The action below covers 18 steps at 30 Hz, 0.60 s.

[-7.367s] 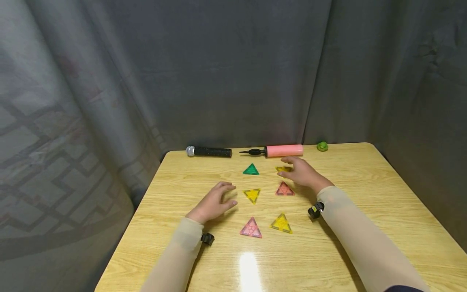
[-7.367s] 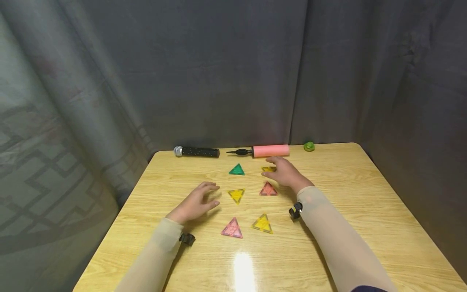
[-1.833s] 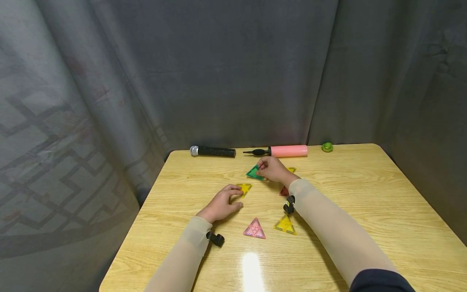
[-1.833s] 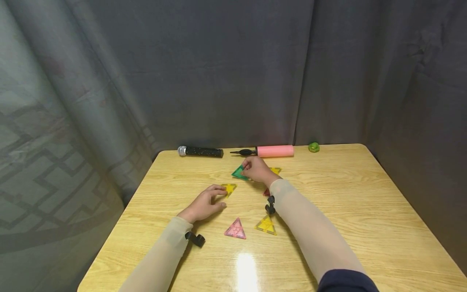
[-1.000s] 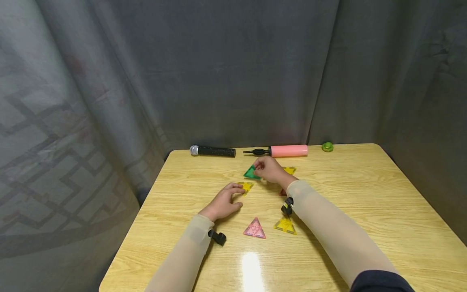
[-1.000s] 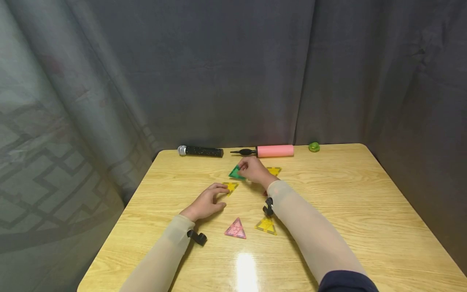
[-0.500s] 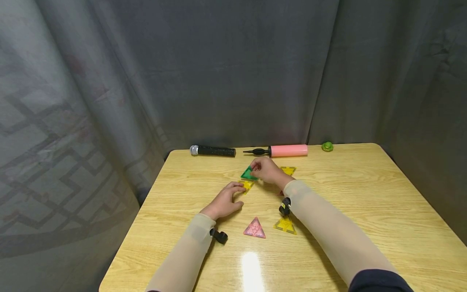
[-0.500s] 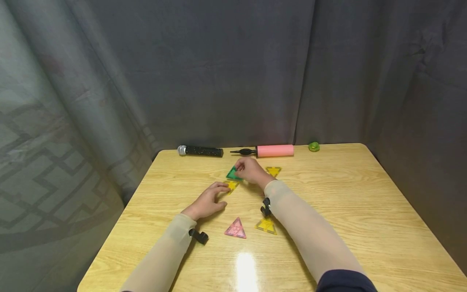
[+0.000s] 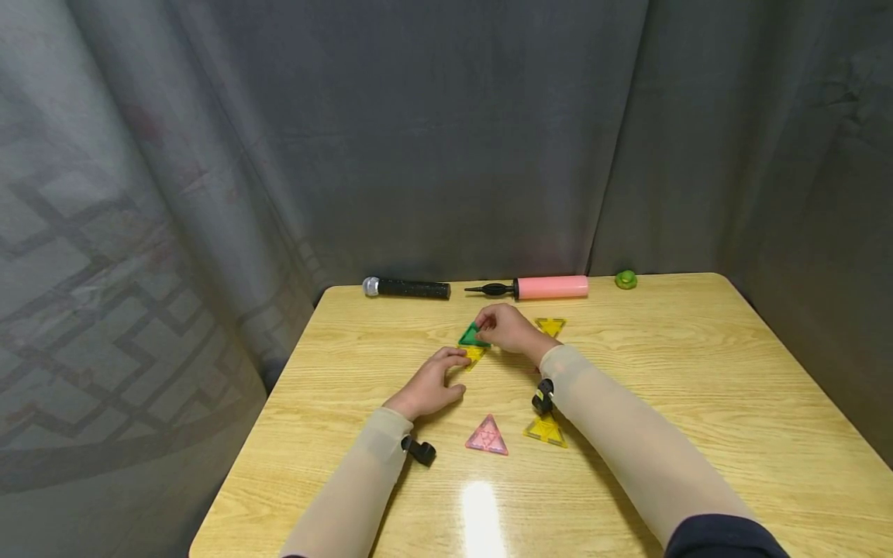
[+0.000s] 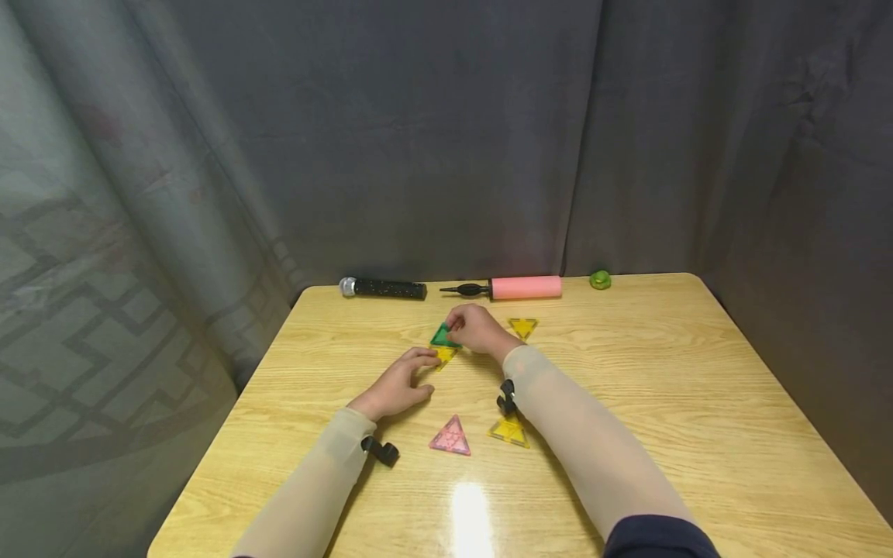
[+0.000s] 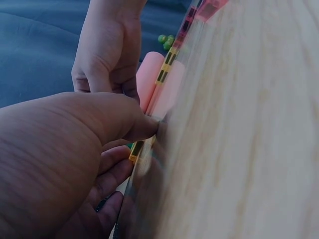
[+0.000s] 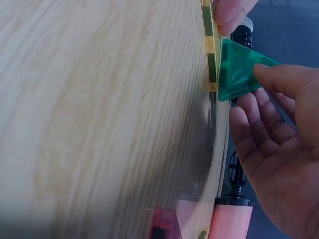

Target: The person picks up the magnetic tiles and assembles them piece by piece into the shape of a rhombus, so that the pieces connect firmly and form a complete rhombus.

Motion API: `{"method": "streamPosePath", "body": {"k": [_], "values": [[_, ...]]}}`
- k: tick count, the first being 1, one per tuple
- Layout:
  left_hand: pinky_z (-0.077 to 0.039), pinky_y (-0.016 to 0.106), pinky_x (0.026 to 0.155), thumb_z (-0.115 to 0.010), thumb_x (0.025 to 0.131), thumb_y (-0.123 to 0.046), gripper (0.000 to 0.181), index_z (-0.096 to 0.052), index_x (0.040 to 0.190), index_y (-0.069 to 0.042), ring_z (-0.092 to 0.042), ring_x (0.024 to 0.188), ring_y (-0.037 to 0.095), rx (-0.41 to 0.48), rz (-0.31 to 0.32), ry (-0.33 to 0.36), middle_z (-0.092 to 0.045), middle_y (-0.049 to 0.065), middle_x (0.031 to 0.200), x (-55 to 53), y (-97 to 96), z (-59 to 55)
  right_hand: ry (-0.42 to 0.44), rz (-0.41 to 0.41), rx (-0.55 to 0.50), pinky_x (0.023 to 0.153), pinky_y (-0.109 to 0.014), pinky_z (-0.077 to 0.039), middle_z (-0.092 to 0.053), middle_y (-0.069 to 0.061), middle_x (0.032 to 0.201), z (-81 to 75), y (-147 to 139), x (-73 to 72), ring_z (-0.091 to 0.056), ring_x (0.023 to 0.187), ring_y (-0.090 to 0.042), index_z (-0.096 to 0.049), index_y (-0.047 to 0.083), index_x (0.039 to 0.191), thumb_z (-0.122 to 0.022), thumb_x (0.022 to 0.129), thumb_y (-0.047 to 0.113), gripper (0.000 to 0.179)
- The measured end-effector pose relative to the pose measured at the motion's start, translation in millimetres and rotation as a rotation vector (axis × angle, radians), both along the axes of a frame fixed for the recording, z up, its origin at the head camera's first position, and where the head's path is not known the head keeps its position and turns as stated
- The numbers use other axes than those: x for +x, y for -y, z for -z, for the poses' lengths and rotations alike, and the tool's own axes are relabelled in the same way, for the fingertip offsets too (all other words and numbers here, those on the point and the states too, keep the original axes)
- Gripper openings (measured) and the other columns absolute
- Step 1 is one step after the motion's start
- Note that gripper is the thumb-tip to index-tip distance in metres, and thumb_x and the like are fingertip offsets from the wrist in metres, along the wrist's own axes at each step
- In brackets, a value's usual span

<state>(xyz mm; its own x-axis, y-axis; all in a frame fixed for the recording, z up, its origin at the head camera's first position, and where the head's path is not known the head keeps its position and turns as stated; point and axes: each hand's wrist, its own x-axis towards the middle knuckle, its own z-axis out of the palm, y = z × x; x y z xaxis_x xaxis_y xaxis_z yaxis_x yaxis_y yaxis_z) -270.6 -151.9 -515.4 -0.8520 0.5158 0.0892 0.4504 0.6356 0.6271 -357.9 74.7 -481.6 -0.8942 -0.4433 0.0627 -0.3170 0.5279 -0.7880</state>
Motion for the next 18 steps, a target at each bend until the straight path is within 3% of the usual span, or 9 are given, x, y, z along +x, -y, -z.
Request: {"method": "streamPosePath", "body": {"k": [9,18], "values": [[-0.033,0.039,0.122,-0.073,0.096,-0.012,0.053,-0.059,0.147,-0.008,-0.039,0.148,0.024,-0.007,-0.003,-0.008,-0.047,0.003,0.156,-1.4,0.4,3.1,0.01,-0.024,-0.003,0.075,-0.034,-0.054,-0.067,-0.004,0.093,1.4,0.6,0.2,-0.062,0.085,-0.02,-0.073,0.008,0.102,-0.077,0.096,0.01,0.008],[-0.034,0.043,0.122,-0.073,0.097,-0.012,0.053,-0.058,0.148,-0.007,-0.04,0.148,0.027,0.0,-0.001,0.001,-0.046,0.005,0.157,0.5,0.8,1.2,0.045,-0.037,0.066,0.078,-0.034,-0.055,-0.067,-0.003,0.093,5.8,-3.8,-2.3,-0.062,0.085,-0.019,-0.074,0.01,0.1,-0.079,0.094,0.006,0.008]]}}
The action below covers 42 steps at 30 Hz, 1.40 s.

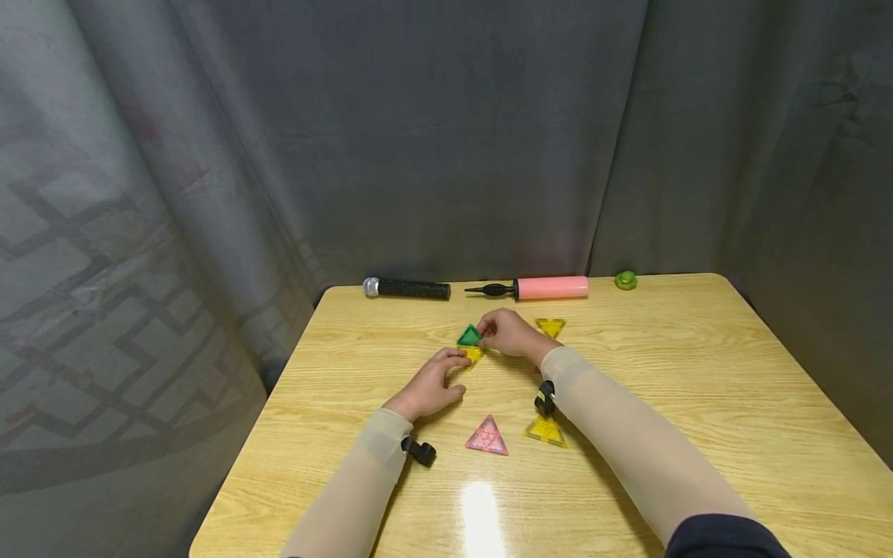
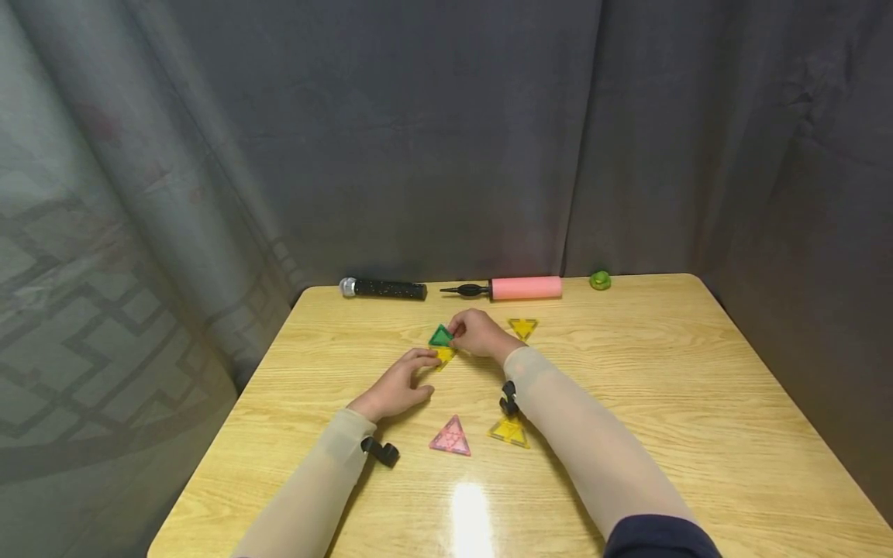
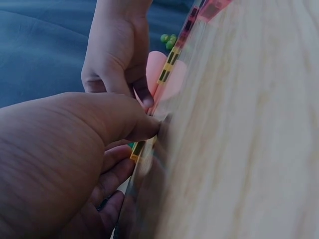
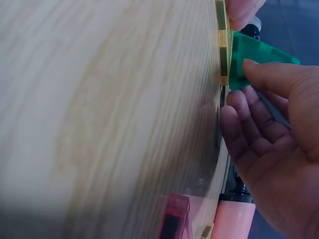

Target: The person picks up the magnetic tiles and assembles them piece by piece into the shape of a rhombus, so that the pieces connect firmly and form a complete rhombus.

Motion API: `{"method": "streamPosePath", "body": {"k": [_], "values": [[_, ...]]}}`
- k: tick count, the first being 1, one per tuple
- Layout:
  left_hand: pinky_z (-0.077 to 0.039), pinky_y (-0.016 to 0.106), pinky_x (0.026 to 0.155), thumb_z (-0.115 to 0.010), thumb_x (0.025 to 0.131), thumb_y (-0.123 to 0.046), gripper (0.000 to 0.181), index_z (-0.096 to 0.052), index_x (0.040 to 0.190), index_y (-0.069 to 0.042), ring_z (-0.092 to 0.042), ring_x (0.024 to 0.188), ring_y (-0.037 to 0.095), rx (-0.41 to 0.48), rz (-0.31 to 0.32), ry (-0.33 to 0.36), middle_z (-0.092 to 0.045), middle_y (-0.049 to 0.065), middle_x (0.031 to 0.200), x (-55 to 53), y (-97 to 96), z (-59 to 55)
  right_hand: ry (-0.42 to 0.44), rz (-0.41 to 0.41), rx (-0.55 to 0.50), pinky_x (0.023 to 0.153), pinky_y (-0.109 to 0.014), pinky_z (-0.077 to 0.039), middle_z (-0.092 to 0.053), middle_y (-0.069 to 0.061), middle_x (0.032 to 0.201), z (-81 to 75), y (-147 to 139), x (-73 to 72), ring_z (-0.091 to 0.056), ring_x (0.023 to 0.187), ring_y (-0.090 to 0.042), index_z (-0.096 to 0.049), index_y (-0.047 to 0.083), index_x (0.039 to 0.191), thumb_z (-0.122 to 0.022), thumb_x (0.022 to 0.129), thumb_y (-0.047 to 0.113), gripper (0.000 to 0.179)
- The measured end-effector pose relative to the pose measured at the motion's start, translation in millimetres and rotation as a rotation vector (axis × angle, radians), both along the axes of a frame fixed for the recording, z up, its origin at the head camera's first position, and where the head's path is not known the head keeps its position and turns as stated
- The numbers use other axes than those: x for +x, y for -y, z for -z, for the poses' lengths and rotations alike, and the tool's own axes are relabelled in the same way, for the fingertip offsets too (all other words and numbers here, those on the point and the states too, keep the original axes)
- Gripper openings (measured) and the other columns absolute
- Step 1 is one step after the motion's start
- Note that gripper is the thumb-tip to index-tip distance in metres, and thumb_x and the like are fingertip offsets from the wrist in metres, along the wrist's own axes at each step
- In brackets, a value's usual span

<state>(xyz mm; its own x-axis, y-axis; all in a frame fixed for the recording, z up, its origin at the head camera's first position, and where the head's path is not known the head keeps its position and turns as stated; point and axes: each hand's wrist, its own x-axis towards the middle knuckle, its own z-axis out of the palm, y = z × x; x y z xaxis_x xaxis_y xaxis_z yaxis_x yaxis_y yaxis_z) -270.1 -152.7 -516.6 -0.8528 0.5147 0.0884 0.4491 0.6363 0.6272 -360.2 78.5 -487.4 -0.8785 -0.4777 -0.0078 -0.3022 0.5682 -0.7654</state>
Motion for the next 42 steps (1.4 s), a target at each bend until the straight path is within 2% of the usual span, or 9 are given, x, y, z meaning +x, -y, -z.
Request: {"method": "streamPosePath", "body": {"k": [7,16,24,29,33,37,42], "values": [[-0.033,0.042,0.122,-0.073,0.097,-0.012,0.053,-0.059,0.147,-0.006,-0.04,0.148,0.027,0.0,-0.004,0.004,-0.045,0.004,0.157,0.7,-0.1,0.9,0.001,-0.017,0.05,0.078,-0.034,-0.056,-0.068,-0.003,0.093,4.7,0,-1.0,-0.063,0.085,-0.018,-0.075,0.009,0.1,-0.079,0.092,0.001,0.012],[-0.033,0.043,0.122,-0.073,0.097,-0.012,0.054,-0.058,0.148,-0.007,-0.039,0.149,0.028,-0.006,-0.006,0.008,-0.045,0.005,0.158,1.3,-1.0,0.0,0.004,-0.01,0.044,0.074,-0.034,-0.055,-0.068,-0.003,0.09,4.5,1,0.4,-0.062,0.081,-0.019,-0.076,0.009,0.099,-0.079,0.091,0.0,0.012],[-0.034,0.045,0.122,-0.073,0.097,-0.012,0.052,-0.058,0.148,-0.008,-0.039,0.149,0.028,0.015,-0.008,0.021,-0.044,0.006,0.158,2.9,-1.4,-1.4,-0.005,0.012,0.043,0.072,-0.033,-0.056,-0.068,-0.003,0.089,5.2,0,0.0,-0.062,0.08,-0.019,-0.076,0.009,0.098,-0.08,0.091,0.002,0.011],[-0.033,0.048,0.122,-0.074,0.096,-0.012,0.054,-0.058,0.148,-0.008,-0.039,0.149,0.029,0.036,-0.014,0.029,-0.044,0.008,0.159,6.7,-1.7,-3.8,0.001,0.042,0.063,0.076,-0.034,-0.057,-0.069,-0.003,0.092,4.3,-2,2.2,-0.064,0.084,-0.018,-0.076,0.01,0.099,-0.082,0.09,0.004,0.012],[-0.032,0.05,0.122,-0.075,0.097,-0.014,0.054,-0.058,0.148,-0.008,-0.04,0.148,0.03,0.061,-0.026,0.038,-0.045,0.008,0.158,9.9,-1.3,-6.3,-0.008,0.046,0.074,0.079,-0.035,-0.057,-0.07,-0.002,0.093,1.8,-5,3.4,-0.064,0.086,-0.018,-0.076,0.009,0.1,-0.082,0.09,0.004,0.013],[-0.032,0.05,0.122,-0.075,0.098,-0.017,0.053,-0.058,0.147,-0.008,-0.041,0.147,0.029,0.083,-0.031,0.046,-0.047,0.008,0.157,11.9,-0.3,-6.7,-0.012,0.057,0.071,0.077,-0.035,-0.057,-0.07,-0.003,0.092,0.1,-7,4.4,-0.064,0.084,-0.019,-0.076,0.009,0.099,-0.083,0.09,0.004,0.012],[-0.032,0.047,0.122,-0.076,0.098,-0.025,0.055,-0.058,0.149,-0.012,-0.042,0.147,0.025,0.082,-0.027,0.045,-0.049,0.003,0.155,14.1,2.0,-4.9,-0.018,0.073,0.095,0.077,-0.035,-0.057,-0.07,-0.002,0.092,-0.3,-11,3.8,-0.064,0.085,-0.019,-0.076,0.011,0.099,-0.083,0.09,0.005,0.012]]}}
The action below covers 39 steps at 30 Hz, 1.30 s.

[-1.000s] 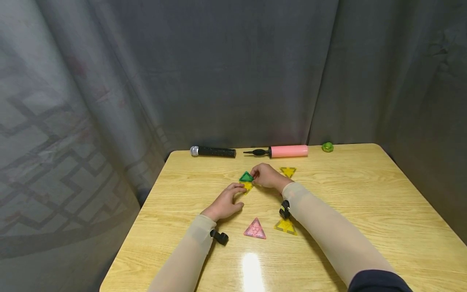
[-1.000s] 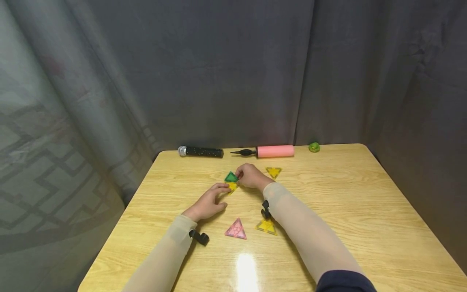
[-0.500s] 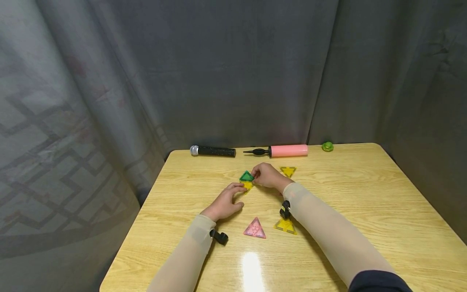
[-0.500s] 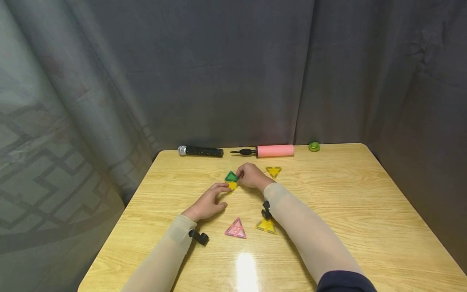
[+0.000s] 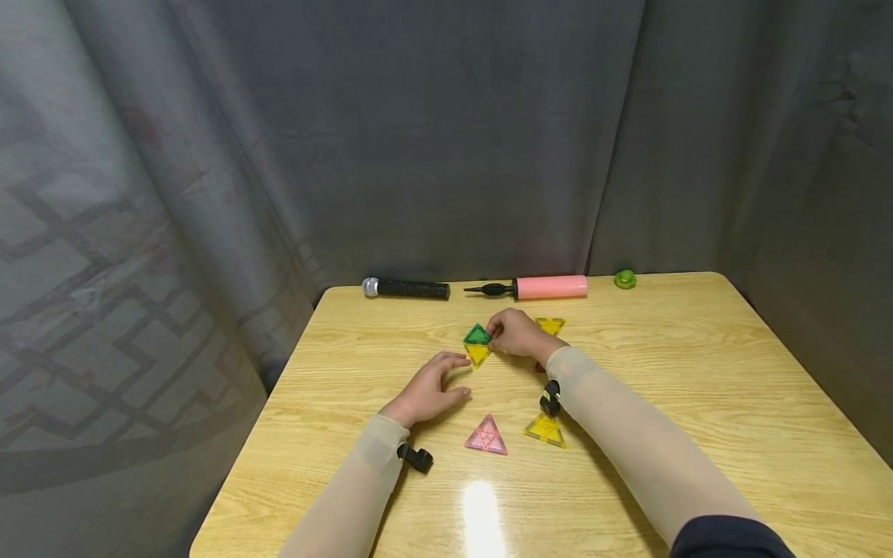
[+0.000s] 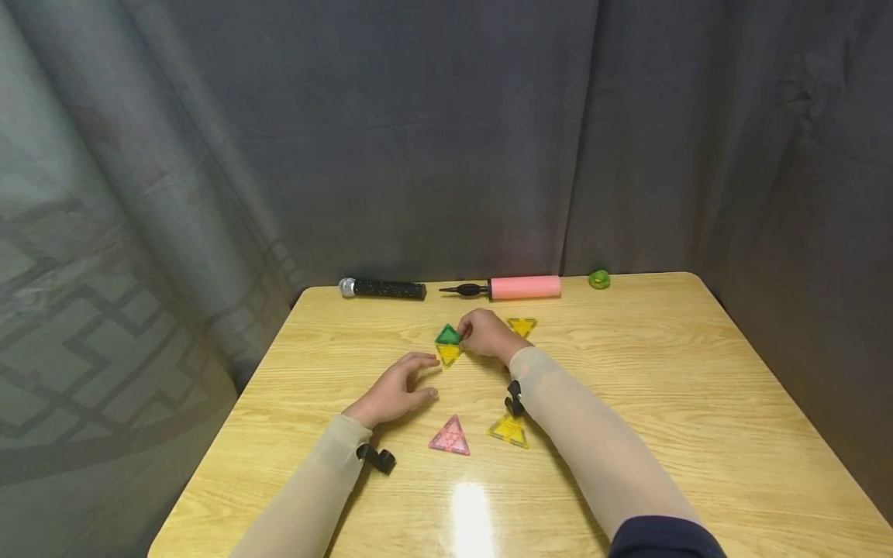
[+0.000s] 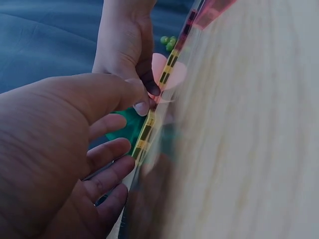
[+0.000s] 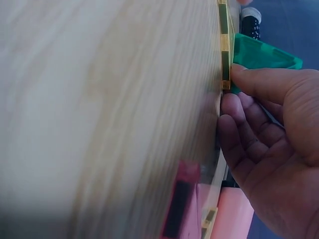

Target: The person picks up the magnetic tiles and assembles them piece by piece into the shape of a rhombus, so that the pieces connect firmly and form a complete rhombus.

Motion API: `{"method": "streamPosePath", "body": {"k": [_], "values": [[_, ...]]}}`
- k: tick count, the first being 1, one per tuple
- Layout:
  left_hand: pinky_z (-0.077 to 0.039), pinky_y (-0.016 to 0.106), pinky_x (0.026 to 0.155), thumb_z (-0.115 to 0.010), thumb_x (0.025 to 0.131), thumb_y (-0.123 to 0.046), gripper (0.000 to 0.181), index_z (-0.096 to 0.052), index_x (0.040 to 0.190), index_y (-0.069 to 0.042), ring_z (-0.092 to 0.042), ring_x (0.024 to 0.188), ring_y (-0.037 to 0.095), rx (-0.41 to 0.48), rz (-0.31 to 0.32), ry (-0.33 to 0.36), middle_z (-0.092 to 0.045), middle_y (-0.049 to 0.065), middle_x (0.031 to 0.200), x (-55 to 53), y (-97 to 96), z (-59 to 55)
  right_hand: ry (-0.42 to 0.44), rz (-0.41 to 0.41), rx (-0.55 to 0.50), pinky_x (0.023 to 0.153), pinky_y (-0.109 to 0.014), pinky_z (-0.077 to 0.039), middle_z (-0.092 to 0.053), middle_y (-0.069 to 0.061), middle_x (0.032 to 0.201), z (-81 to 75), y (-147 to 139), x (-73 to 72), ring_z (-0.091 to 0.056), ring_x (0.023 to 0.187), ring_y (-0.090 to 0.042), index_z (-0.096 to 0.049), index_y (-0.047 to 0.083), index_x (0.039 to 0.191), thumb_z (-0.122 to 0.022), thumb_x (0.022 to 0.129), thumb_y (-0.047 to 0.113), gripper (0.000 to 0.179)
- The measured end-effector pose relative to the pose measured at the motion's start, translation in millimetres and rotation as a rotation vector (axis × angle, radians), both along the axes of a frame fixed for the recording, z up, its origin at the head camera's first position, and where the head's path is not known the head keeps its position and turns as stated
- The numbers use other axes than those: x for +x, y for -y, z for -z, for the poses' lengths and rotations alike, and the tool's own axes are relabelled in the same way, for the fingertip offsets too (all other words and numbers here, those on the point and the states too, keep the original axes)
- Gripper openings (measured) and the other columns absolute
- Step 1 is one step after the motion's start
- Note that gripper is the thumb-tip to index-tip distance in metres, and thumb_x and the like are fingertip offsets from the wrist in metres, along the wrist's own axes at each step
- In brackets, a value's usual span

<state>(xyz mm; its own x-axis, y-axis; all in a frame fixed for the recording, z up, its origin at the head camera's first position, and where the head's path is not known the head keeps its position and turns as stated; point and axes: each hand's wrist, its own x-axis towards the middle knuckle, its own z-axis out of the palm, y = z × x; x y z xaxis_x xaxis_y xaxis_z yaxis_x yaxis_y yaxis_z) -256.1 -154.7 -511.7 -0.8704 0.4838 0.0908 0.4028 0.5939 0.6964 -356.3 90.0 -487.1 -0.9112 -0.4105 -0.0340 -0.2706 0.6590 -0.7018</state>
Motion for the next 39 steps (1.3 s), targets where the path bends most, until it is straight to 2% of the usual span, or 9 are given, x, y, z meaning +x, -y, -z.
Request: {"method": "streamPosePath", "body": {"k": [4,9,13,17,22,33,39], "values": [[-0.033,0.046,0.122,-0.077,0.097,-0.028,0.056,-0.059,0.148,-0.012,-0.045,0.144,0.023,0.013,0.018,-0.012,-0.053,-0.002,0.151,3.4,1.0,0.4,0.008,-0.002,0.001,0.075,-0.034,-0.057,-0.07,-0.004,0.094,-1.0,-3,-1.3,-0.064,0.084,-0.02,-0.076,0.009,0.1,-0.082,0.09,0.004,0.013],[-0.044,0.043,0.113,-0.078,0.097,-0.031,0.055,-0.06,0.146,-0.013,-0.056,0.128,0.019,0.046,0.053,-0.01,-0.06,-0.002,0.139,10.8,0.2,-0.6,0.018,0.002,-0.005,0.073,-0.033,-0.056,-0.069,-0.006,0.093,-2.9,-7,-1.4,-0.063,0.082,-0.02,-0.076,0.007,0.101,-0.082,0.09,0.002,0.013],[-0.05,0.04,0.103,-0.079,0.097,-0.032,0.056,-0.06,0.146,-0.014,-0.058,0.118,0.017,0.061,0.089,0.027,-0.063,-0.001,0.133,17.9,-0.7,-3.1,0.016,0.002,-0.001,0.074,-0.034,-0.055,-0.068,-0.006,0.093,-3.4,-11,-1.9,-0.062,0.083,-0.021,-0.076,0.007,0.1,-0.081,0.09,0.002,0.012],[-0.052,0.037,0.099,-0.08,0.096,-0.032,0.057,-0.06,0.146,-0.013,-0.06,0.115,0.016,0.075,0.13,0.065,-0.064,-0.003,0.136,22.1,-0.6,-3.8,0.017,0.011,0.006,0.077,-0.036,-0.055,-0.068,-0.006,0.095,-2.6,-16,-2.4,-0.062,0.085,-0.022,-0.075,0.007,0.1,-0.081,0.091,0.003,0.012],[-0.052,0.034,0.099,-0.08,0.096,-0.031,0.058,-0.059,0.147,-0.013,-0.062,0.114,0.016,0.079,0.159,0.079,-0.063,-0.003,0.139,23.5,1.1,-3.0,0.02,0.023,0.01,0.077,-0.036,-0.056,-0.068,-0.006,0.097,-3.1,-20,-2.4,-0.063,0.087,-0.021,-0.075,0.007,0.102,-0.081,0.091,0.003,0.014],[-0.049,0.034,0.103,-0.084,0.092,-0.03,0.059,-0.062,0.145,-0.017,-0.058,0.116,0.013,0.055,0.178,0.123,-0.064,-0.007,0.138,26.3,1.8,-5.1,0.023,0.022,0.024,0.077,-0.035,-0.054,-0.067,-0.008,0.096,-5.4,-28,-4.2,-0.061,0.086,-0.022,-0.074,0.006,0.104,-0.08,0.091,0.001,0.014],[-0.049,0.032,0.103,-0.085,0.092,-0.028,0.059,-0.062,0.144,-0.016,-0.058,0.116,0.012,0.048,0.205,0.127,-0.065,-0.008,0.136,27.1,1.1,-4.1,0.035,0.015,0.023,0.07,-0.033,-0.055,-0.069,-0.008,0.096,-6.2,-34,-7.7,-0.063,0.081,-0.021,-0.075,0.005,0.104,-0.081,0.091,0.003,0.015]]}}
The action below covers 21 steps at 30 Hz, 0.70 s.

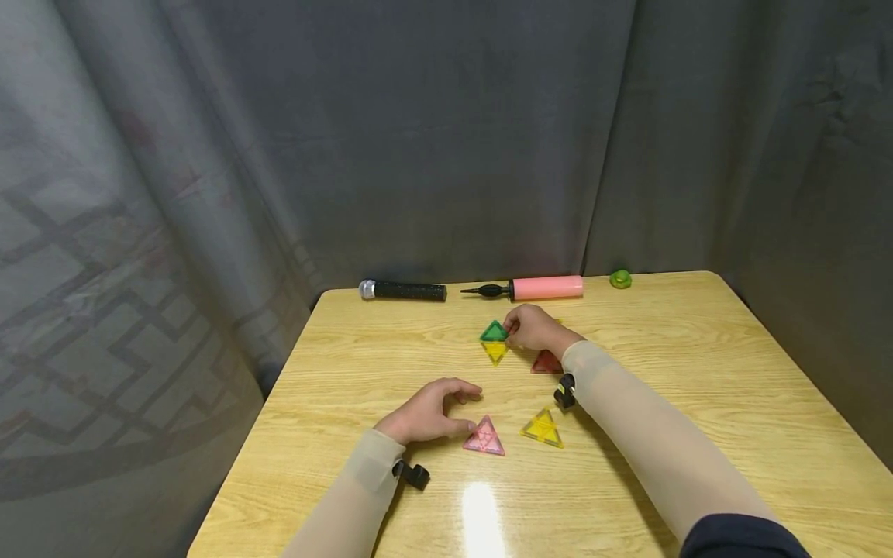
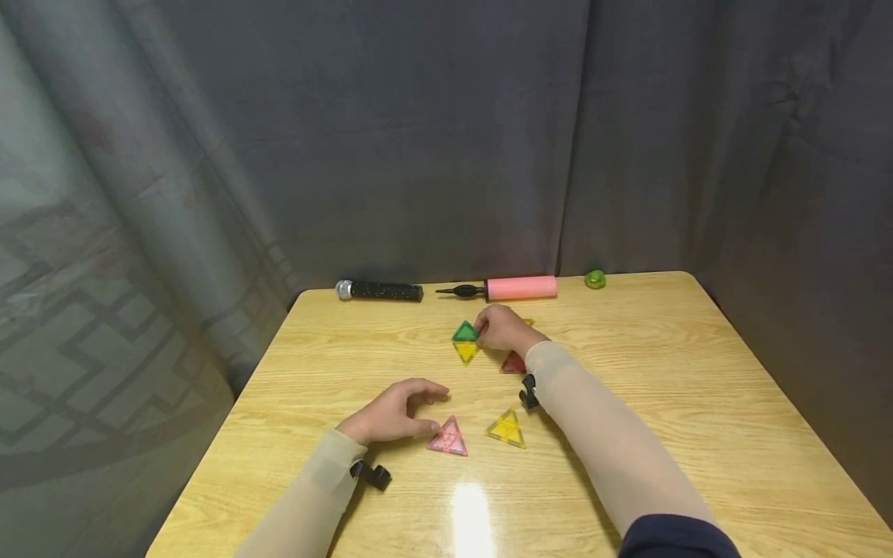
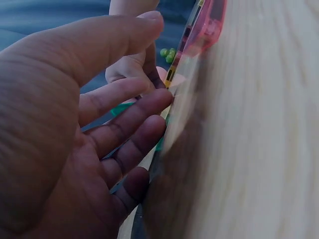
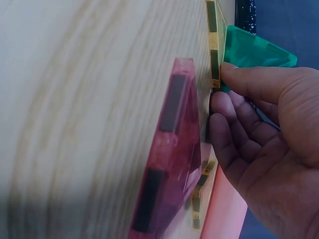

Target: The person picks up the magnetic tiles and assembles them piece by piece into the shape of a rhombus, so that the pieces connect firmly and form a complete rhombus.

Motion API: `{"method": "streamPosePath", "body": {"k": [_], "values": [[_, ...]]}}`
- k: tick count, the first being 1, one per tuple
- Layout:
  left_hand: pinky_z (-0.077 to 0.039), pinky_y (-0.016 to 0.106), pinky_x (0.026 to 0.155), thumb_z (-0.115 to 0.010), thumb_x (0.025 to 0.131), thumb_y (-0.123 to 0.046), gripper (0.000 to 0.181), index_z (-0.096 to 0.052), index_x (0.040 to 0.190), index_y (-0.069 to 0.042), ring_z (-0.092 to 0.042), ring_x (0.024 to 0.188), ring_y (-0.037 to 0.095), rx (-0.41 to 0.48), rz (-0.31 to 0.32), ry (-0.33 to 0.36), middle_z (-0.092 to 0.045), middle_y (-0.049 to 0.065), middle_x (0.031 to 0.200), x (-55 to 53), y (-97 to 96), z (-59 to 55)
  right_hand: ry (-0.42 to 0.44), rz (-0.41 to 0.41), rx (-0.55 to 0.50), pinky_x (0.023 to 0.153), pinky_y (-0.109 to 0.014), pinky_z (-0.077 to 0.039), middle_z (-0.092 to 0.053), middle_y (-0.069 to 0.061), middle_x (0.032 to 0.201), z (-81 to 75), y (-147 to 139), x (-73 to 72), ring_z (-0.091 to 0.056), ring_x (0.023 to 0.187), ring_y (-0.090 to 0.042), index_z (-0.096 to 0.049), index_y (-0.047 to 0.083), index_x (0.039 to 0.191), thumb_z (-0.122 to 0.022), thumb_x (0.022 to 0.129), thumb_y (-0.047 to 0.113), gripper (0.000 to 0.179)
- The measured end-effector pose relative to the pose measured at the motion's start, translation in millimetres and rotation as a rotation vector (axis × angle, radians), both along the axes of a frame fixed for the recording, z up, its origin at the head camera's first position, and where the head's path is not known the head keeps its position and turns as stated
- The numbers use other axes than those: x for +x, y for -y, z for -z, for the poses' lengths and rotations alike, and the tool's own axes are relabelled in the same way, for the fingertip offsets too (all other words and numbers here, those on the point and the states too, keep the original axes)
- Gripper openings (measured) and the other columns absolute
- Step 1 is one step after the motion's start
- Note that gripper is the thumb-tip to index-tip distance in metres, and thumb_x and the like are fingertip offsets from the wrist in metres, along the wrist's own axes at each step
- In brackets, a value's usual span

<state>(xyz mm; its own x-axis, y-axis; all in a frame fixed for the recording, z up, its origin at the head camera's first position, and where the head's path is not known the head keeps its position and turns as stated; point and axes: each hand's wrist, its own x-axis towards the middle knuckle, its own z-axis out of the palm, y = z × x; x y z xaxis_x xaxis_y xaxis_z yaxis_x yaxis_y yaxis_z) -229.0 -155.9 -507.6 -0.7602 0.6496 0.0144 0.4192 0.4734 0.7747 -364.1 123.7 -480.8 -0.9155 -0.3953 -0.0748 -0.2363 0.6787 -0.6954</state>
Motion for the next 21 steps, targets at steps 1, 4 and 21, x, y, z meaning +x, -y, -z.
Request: {"method": "streamPosePath", "body": {"k": [1,4,21], "values": [[-0.049,0.032,0.103,-0.085,0.092,-0.028,0.059,-0.062,0.144,-0.016,-0.058,0.116,0.012,-0.001,0.004,-0.003,-0.065,-0.008,0.136,0.2,-0.1,-0.2,0.001,0.001,-0.001,0.07,-0.032,-0.055,-0.069,-0.008,0.095,-0.3,-0.6,-0.4,-0.063,0.08,-0.02,-0.075,0.005,0.104,-0.081,0.09,0.003,0.016],[-0.049,0.032,0.103,-0.085,0.091,-0.028,0.059,-0.062,0.144,-0.016,-0.058,0.116,0.013,-0.007,0.018,-0.009,-0.065,-0.008,0.137,0.7,-0.3,-0.8,0.007,0.0,-0.008,0.068,-0.032,-0.055,-0.068,-0.008,0.094,-0.2,-2.3,-1.3,-0.062,0.079,-0.02,-0.075,0.005,0.103,-0.081,0.09,0.002,0.015],[-0.05,0.03,0.101,-0.091,0.085,-0.032,0.059,-0.068,0.137,-0.019,-0.058,0.114,0.012,-0.028,0.071,-0.057,-0.065,-0.008,0.13,0.0,-1.0,-2.8,-0.005,0.026,-0.002,0.065,-0.03,-0.052,-0.068,-0.008,0.091,1.0,-7.1,-3.1,-0.06,0.076,-0.019,-0.075,0.004,0.101,-0.081,0.088,-0.002,0.016]]}}
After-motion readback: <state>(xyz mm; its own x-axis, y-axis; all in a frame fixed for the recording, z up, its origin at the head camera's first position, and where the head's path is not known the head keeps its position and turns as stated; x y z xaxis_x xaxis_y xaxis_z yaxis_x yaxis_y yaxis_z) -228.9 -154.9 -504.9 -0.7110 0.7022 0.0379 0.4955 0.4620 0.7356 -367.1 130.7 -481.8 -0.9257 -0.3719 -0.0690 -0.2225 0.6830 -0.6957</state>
